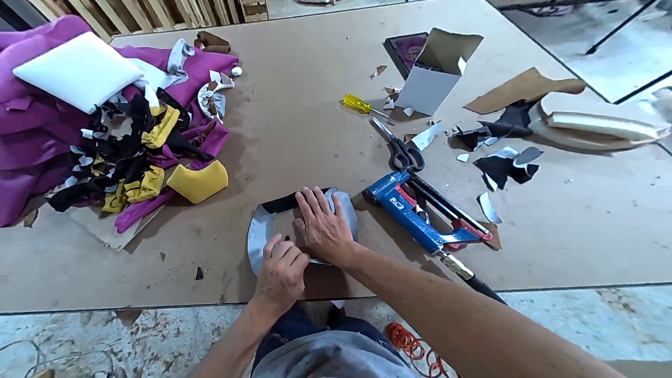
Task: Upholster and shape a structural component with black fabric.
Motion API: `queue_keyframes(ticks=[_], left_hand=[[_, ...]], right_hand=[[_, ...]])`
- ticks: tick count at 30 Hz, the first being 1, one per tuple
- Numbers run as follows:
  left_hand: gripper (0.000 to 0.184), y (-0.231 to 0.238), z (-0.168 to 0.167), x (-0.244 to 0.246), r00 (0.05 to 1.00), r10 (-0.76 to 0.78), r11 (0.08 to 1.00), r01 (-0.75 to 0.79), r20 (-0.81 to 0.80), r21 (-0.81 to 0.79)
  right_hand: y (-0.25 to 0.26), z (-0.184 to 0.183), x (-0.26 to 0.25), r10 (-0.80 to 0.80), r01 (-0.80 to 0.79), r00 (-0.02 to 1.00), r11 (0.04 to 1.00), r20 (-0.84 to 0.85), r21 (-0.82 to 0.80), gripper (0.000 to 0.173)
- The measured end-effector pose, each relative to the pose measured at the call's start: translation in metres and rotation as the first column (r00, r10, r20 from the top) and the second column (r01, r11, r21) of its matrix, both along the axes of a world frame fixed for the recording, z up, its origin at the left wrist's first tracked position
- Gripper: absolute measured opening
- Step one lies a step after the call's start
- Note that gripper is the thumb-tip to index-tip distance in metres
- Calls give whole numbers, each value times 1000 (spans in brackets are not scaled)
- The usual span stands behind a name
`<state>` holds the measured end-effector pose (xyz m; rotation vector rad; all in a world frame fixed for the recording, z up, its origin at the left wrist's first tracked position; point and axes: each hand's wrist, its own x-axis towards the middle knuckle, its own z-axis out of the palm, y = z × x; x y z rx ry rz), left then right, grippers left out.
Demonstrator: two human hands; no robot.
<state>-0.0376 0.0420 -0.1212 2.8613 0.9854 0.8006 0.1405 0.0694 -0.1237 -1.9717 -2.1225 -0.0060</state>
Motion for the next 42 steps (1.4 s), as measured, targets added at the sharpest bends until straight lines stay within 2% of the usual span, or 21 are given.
queue_keyframes(ticks=[2,5,7,8,9,11,12,14,15,17,18,20,23,25,27,29,31,37,40,41,42], left_hand=[[23,15,3,-2,999,-42,998,42,3,-52],[26,35,6,1,995,-82,946,93,50,-311],[26,43,3,7,989,-102,881,142,110,-451],[25,44,2,6,988,-114,868,151,105,-473],[24,45,2,6,988,-125,868,156,96,-472],[26,46,1,5,991,-119,870,135,65,-474],[25,47,3,6,993,-110,873,111,31,-475],[24,50,6,6,993,-114,889,85,-38,-449],[27,54,7,7,991,-127,900,93,-51,-426],[28,61,6,6,987,-156,908,127,-39,-399],[26,63,4,5,986,-167,906,146,-18,-397],[23,67,-1,6,984,-175,905,173,32,-388],[19,66,-7,7,981,-157,901,189,112,-391],[18,65,-9,7,979,-145,894,192,143,-406],[19,66,-7,9,977,-147,887,199,153,-416],[20,67,-7,10,979,-142,893,191,148,-408],[20,67,-8,11,979,-146,902,191,144,-388],[23,68,-9,8,975,-152,886,206,161,-414],[20,74,4,8,977,-156,878,205,145,-432],[18,83,13,9,976,-197,877,216,90,-430],[23,95,23,12,965,-261,871,242,14,-429]], right_hand=[[2,-4,-2,-17,17,1000,1000,-25,16,58],[4,-4,-2,2,-3,995,1000,-98,-8,56],[5,12,9,42,-68,980,989,-194,-129,57],[1,24,21,34,-78,966,983,-255,-166,55],[-10,37,36,-14,-35,957,986,-289,-163,48],[-51,51,77,-251,231,941,967,-225,-112,41],[-73,48,100,-376,368,908,926,-186,-82,49],[-98,39,134,-534,525,835,846,-132,-98,76],[-98,40,144,-575,560,812,816,-104,-144,82],[-83,52,159,-615,576,786,767,-65,-283,84],[-74,60,167,-639,587,768,728,-40,-354,81],[-63,76,178,-693,640,721,660,11,-393,67],[-78,121,163,-782,728,623,583,-6,-360,37],[-108,148,121,-780,696,620,598,-88,-398,41],[-139,166,56,-759,606,611,631,-224,-484,41],[-156,164,1,-755,550,590,635,-285,-543,35],[-159,156,-29,-752,520,585,635,-304,-571,30],[-139,139,-50,-675,383,663,678,-325,-627,37],[-146,145,-40,-691,464,683,661,-238,-589,35],[-153,151,-27,-708,514,680,645,-191,-565,35],[-159,155,-7,-715,562,687,636,-129,-528,36]])
